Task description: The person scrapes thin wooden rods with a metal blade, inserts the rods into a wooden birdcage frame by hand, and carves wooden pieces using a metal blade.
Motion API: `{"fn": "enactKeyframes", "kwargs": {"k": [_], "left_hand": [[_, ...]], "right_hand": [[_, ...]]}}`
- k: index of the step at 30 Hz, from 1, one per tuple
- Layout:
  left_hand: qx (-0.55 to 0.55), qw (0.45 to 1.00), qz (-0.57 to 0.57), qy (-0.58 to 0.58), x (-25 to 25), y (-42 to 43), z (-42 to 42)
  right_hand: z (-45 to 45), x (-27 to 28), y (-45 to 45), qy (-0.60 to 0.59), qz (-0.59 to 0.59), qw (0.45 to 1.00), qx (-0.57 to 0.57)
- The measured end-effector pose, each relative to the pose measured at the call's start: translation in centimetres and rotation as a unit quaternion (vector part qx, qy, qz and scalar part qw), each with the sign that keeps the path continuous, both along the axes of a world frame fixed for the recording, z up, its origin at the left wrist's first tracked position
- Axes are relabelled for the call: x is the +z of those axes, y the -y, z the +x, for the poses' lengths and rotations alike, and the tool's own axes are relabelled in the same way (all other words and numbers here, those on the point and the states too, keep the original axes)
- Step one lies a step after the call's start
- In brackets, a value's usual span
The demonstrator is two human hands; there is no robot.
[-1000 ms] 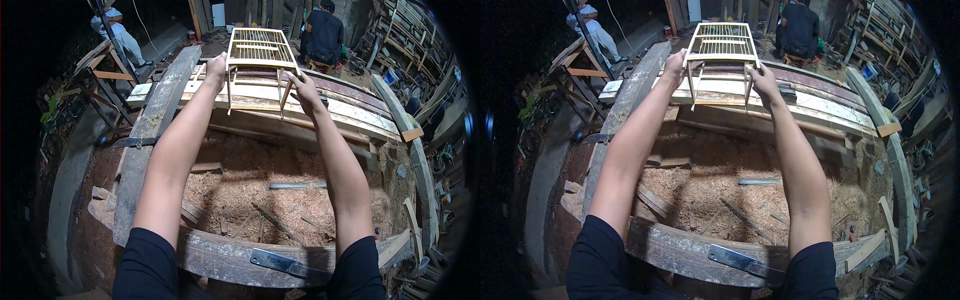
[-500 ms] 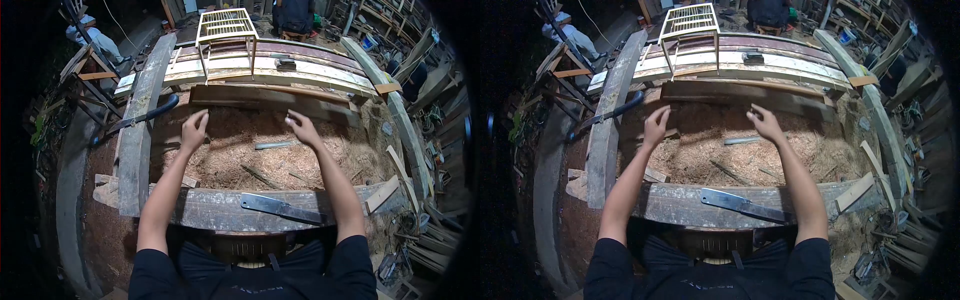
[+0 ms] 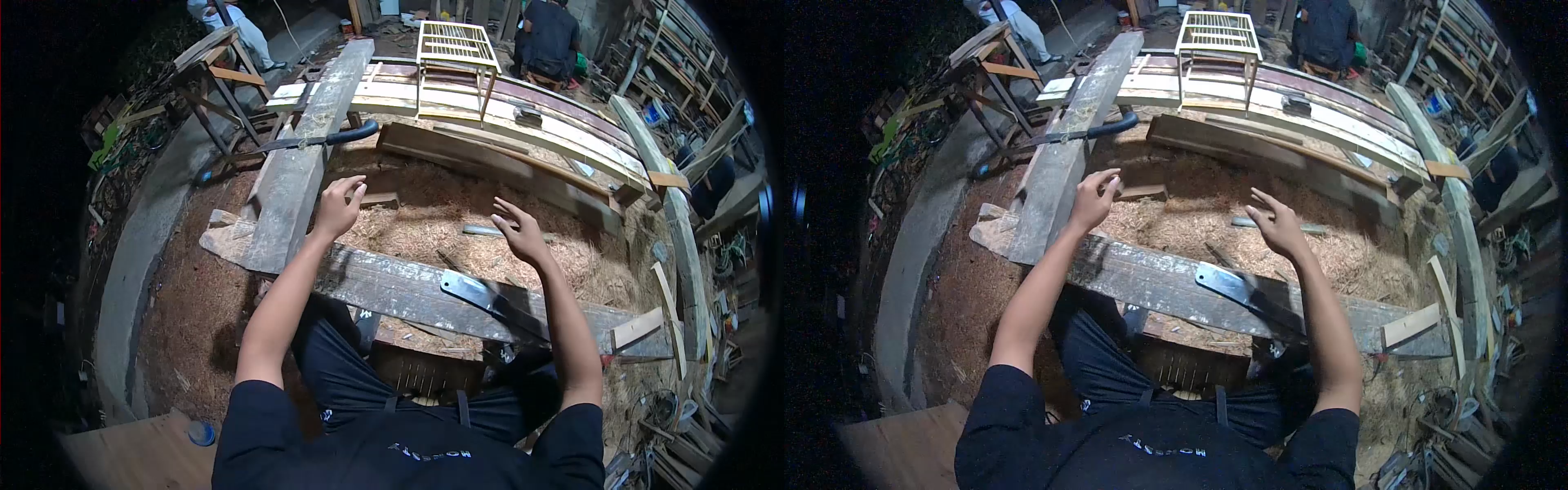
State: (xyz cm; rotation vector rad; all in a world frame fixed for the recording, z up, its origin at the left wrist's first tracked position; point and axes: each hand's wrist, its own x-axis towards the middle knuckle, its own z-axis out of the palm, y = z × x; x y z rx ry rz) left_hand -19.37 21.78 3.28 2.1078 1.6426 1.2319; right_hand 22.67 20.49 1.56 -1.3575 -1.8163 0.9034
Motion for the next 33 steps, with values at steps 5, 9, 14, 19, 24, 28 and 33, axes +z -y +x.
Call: {"fn": "enactKeyframes", "kwargs": {"k": [5,9,14,19,24,28,33], "left_hand": [[-0.039,0.997,-0.042,-0.045,-2.5,-0.2,1.5],[-0.110,0.990,-0.075,-0.041,-5.3,-2.7,5.8],[-0.175,0.962,-0.154,-0.144,-11.8,-8.4,11.6],[-0.219,0.924,-0.201,-0.240,-18.7,-15.0,15.9],[-0.255,0.823,-0.352,-0.366,-26.0,-18.6,18.0],[-0.218,0.867,-0.300,-0.333,-32.3,-19.5,18.5],[-0.246,0.882,-0.282,-0.286,-36.5,-19.6,19.0]], "right_hand": [[1.8,-0.9,0.6,0.066,-0.005,0.997,-0.028],[4.5,-2.7,-0.6,0.129,-0.035,0.986,-0.097],[6.4,-7.5,-4.6,0.241,-0.116,0.961,-0.065],[9.6,-17.3,-10.0,0.317,-0.144,0.937,0.016],[10.8,-25.2,-14.8,0.389,-0.183,0.902,0.038],[10.0,-32.6,-17.9,0.395,-0.134,0.906,0.075],[7.9,-35.6,-18.6,0.450,-0.090,0.884,0.090]]}}
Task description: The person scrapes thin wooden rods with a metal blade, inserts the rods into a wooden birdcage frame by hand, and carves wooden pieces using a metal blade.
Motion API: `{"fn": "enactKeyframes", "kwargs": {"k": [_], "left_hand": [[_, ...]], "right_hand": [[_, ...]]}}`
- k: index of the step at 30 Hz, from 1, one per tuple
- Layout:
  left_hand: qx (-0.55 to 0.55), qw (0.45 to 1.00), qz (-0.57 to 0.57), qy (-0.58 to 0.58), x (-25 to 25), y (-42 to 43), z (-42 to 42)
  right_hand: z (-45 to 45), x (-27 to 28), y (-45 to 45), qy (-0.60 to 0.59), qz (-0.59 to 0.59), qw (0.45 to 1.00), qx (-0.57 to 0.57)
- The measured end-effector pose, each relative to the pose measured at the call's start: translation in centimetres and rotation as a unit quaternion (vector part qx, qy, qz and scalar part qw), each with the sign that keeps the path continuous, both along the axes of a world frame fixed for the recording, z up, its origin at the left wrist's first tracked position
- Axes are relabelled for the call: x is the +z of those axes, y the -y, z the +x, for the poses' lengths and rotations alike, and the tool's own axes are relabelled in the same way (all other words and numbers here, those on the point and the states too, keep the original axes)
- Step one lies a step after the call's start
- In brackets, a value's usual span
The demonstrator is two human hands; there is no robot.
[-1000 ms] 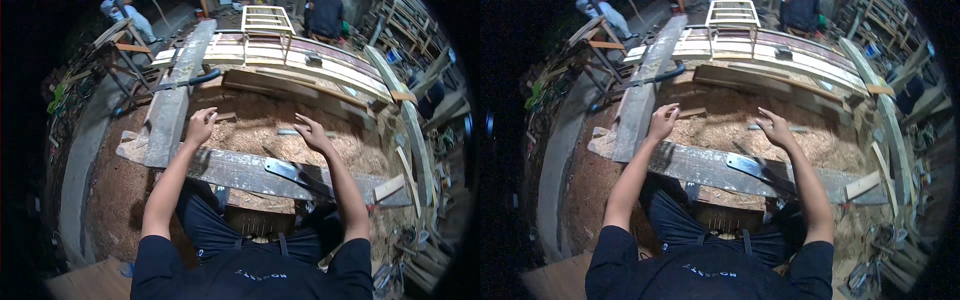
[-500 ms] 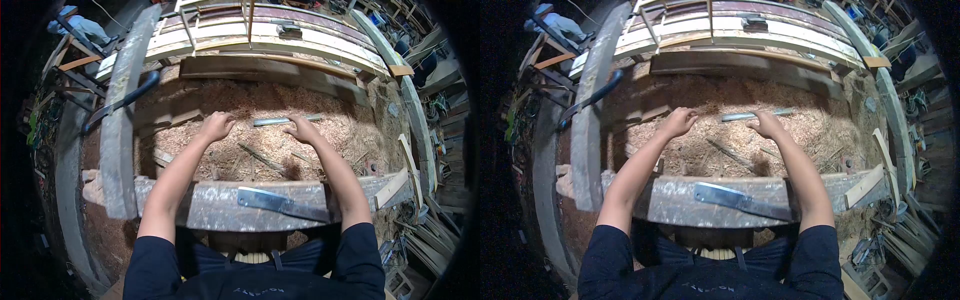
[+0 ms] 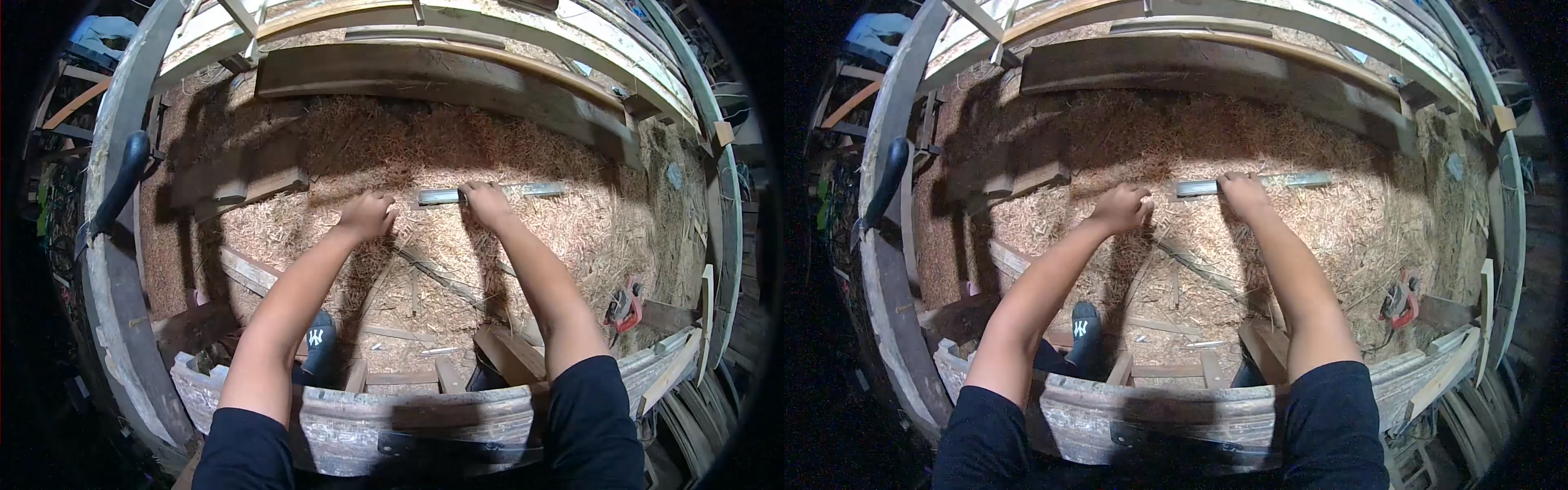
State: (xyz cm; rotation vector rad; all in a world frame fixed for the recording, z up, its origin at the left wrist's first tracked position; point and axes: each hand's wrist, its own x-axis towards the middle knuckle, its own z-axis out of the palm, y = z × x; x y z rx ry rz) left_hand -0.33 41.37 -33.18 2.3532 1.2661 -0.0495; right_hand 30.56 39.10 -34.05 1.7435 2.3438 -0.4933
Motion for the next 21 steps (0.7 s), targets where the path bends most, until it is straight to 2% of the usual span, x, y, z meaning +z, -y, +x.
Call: {"fn": "enactKeyframes", "kwargs": {"k": [3,7,9,10,12,13,15,16,17,19,21], "left_hand": [[0.008,0.999,-0.031,-0.024,0.3,-0.1,0.3],[0.018,0.987,-0.153,-0.045,2.7,0.1,0.9],[-0.005,0.967,-0.247,-0.060,5.5,0.1,1.3],[-0.037,0.974,-0.219,-0.032,5.5,0.2,1.0],[-0.063,0.985,-0.139,0.078,7.6,0.3,1.0],[-0.065,0.987,-0.126,0.077,9.5,0.4,1.3],[0.036,0.965,-0.151,0.213,14.4,1.0,2.0],[0.074,0.952,-0.122,0.271,17.7,2.0,2.3],[0.081,0.941,-0.121,0.307,19.9,2.6,2.2],[0.082,0.929,-0.104,0.346,25.1,4.1,2.1],[0.086,0.899,-0.022,0.429,30.3,6.4,1.9]], "right_hand": [[-0.3,-0.5,-0.4,0.022,-0.001,1.000,-0.001],[-0.4,0.6,0.2,0.092,-0.001,0.992,0.081],[-0.4,2.9,0.3,0.090,-0.024,0.988,0.125],[-0.5,4.8,0.5,0.091,-0.014,0.988,0.125],[-0.6,8.5,1.2,0.014,-0.017,0.995,0.093],[-0.3,9.7,1.7,-0.039,0.071,0.991,0.108],[-0.5,13.9,2.6,-0.153,0.135,0.976,0.070],[-0.8,16.8,3.4,-0.210,0.186,0.958,0.066],[-1.3,19.0,3.9,-0.274,0.212,0.937,0.042],[-1.8,23.8,5.3,-0.335,0.227,0.914,0.039],[-3.1,28.5,7.3,-0.364,0.246,0.897,0.040]]}}
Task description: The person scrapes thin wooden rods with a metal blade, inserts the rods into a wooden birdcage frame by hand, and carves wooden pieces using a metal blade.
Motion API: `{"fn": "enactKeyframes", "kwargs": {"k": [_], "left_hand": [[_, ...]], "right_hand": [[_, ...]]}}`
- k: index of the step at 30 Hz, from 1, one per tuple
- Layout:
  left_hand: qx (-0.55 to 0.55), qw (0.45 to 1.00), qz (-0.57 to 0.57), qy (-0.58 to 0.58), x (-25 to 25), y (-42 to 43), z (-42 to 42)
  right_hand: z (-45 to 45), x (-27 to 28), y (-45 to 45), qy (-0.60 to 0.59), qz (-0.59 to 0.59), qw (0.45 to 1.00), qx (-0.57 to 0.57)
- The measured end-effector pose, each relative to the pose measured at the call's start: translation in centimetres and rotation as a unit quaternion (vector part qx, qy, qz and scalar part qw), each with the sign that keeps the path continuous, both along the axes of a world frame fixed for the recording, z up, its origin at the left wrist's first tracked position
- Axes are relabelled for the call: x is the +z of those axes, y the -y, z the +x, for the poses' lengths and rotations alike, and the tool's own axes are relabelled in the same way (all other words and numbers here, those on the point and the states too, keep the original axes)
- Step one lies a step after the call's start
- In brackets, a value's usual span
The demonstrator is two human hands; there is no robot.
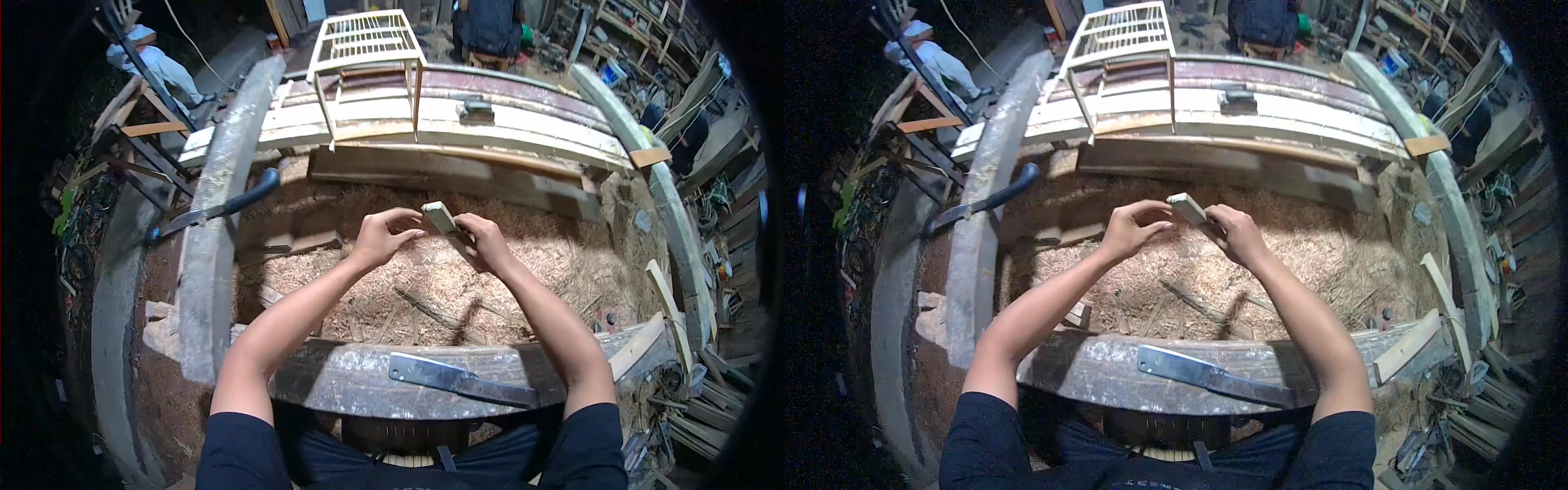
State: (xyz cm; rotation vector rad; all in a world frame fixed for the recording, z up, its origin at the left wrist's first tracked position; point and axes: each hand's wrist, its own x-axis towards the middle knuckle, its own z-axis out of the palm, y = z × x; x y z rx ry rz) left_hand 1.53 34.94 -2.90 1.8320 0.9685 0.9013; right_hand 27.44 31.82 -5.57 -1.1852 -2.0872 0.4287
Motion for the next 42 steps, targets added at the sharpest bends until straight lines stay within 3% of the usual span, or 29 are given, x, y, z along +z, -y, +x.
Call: {"fn": "enactKeyframes", "kwargs": {"k": [1,3,9,11,16,19,21,23,24,26,30,37,42], "left_hand": [[0.004,1.000,0.012,0.001,1.5,0.7,-0.2],[0.022,0.992,0.007,0.121,4.7,2.3,-0.7],[0.072,0.981,0.134,0.118,12.6,8.1,-4.1],[0.105,0.961,0.217,0.133,13.9,9.4,-5.4],[0.209,0.935,0.285,0.033,20.6,15.6,-8.1],[0.220,0.936,0.259,0.092,21.4,16.1,-9.4],[0.240,0.923,0.295,0.058,21.8,16.0,-10.6],[0.223,0.929,0.253,0.152,21.4,15.2,-11.6],[0.243,0.926,0.262,0.125,22.4,16.1,-12.0],[0.191,0.941,0.174,0.216,22.7,16.2,-12.8],[0.168,0.937,0.148,0.268,24.3,18.6,-13.8],[0.146,0.943,0.159,0.253,25.9,21.5,-15.0],[0.146,0.941,0.196,0.234,26.8,21.6,-14.8]], "right_hand": [[-0.6,1.8,0.9,-0.014,0.019,1.000,0.001],[-2.0,4.8,2.5,-0.028,0.047,0.998,0.010],[-8.1,11.7,7.0,-0.144,0.004,0.988,0.054],[-9.9,13.1,8.1,-0.130,0.050,0.988,0.073],[-14.0,16.0,10.8,-0.206,0.011,0.973,0.100],[-14.9,16.8,11.8,-0.223,-0.007,0.970,0.094],[-15.3,17.3,12.4,-0.245,-0.035,0.964,0.095],[-15.1,18.1,13.1,-0.282,-0.118,0.943,0.132],[-15.0,18.0,13.1,-0.266,-0.099,0.949,0.135],[-15.0,17.3,12.8,-0.250,-0.093,0.954,0.135],[-15.4,19.0,14.5,-0.240,-0.064,0.958,0.141],[-16.1,20.7,17.5,-0.204,0.018,0.964,0.168],[-16.8,20.4,17.9,-0.214,-0.018,0.962,0.171]]}}
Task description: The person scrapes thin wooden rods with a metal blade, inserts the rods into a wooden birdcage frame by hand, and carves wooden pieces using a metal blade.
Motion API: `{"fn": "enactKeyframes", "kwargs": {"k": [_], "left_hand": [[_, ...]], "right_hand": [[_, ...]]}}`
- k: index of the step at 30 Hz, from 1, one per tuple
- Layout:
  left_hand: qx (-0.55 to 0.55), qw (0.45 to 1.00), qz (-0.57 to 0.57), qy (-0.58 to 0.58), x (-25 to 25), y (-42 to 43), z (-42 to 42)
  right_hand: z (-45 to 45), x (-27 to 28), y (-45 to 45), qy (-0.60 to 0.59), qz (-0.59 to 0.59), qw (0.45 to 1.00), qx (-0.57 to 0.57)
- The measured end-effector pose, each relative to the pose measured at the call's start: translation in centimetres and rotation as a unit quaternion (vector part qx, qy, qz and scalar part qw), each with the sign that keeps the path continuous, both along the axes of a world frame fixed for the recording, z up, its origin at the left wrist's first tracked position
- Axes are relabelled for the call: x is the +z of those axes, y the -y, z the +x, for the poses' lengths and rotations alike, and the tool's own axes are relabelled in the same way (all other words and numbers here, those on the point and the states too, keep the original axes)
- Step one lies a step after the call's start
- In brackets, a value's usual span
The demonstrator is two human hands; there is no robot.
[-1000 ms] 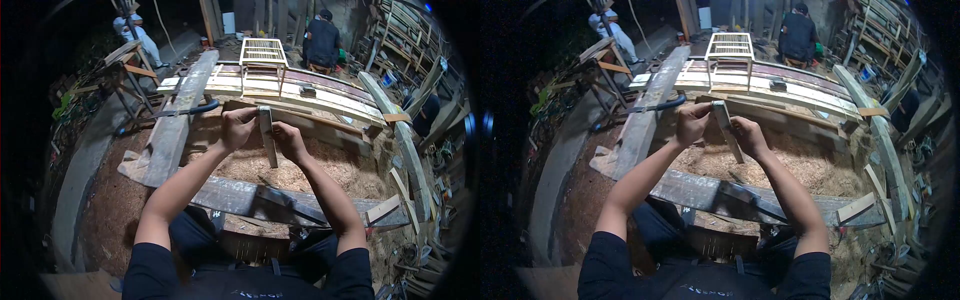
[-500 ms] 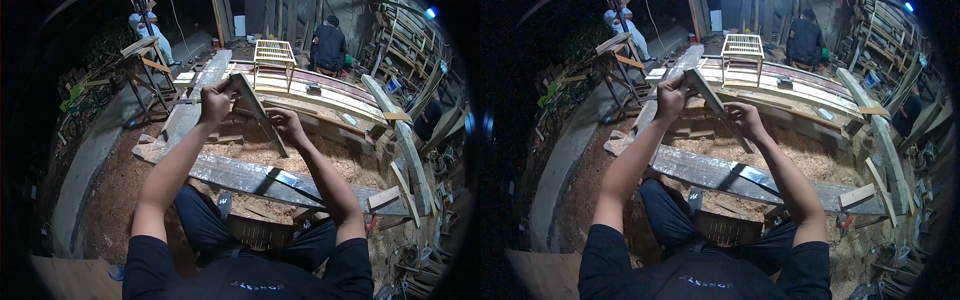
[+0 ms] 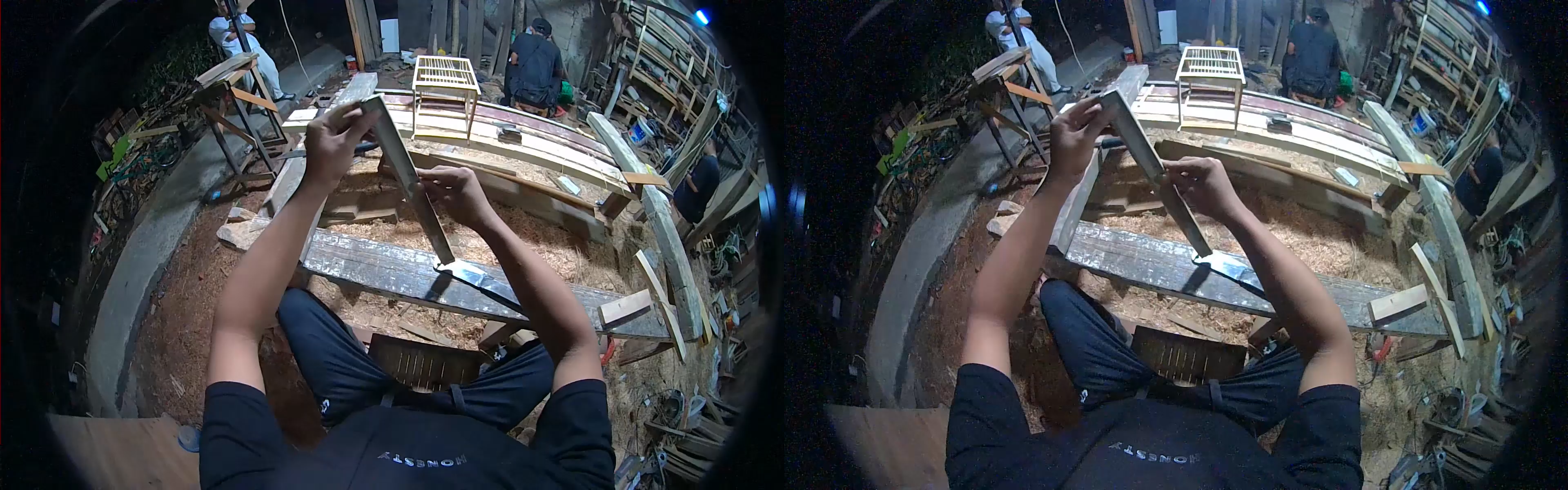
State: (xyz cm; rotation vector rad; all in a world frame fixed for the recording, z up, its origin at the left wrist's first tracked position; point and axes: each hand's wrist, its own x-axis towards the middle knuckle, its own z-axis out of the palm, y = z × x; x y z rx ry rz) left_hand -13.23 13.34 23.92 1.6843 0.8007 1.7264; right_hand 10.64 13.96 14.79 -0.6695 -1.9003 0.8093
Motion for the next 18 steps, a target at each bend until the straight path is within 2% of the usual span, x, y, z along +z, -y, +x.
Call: {"fn": "enactKeyframes", "kwargs": {"k": [3,7,8,11,13,15,17,18], "left_hand": [[0.036,0.998,0.014,-0.044,-0.1,-0.5,0.0],[0.127,0.985,0.024,-0.113,-0.2,0.2,-0.7],[0.160,0.977,0.065,-0.127,-0.2,0.6,-1.0],[0.166,0.980,0.064,-0.088,-0.6,1.3,-2.9],[0.199,0.972,0.065,-0.110,-0.3,2.2,-4.7],[0.209,0.974,0.065,-0.052,-0.6,2.0,-6.2],[0.231,0.970,0.052,-0.059,-0.6,2.3,-8.0],[0.247,0.966,0.040,-0.066,-0.4,2.5,-9.0]], "right_hand": [[-0.6,0.0,-0.5,0.017,-0.043,0.999,0.021],[-2.2,-1.1,-0.8,-0.023,-0.113,0.992,0.051],[-2.4,-1.2,-1.0,-0.012,-0.131,0.990,0.051],[-3.9,-1.7,-1.5,-0.039,-0.156,0.985,0.070],[-4.5,-2.9,-2.9,-0.029,-0.179,0.982,0.042],[-5.7,-4.3,-4.5,-0.033,-0.175,0.984,0.030],[-6.8,-6.2,-7.1,-0.032,-0.143,0.989,-0.008],[-7.6,-6.0,-8.1,0.011,-0.092,0.994,-0.049]]}}
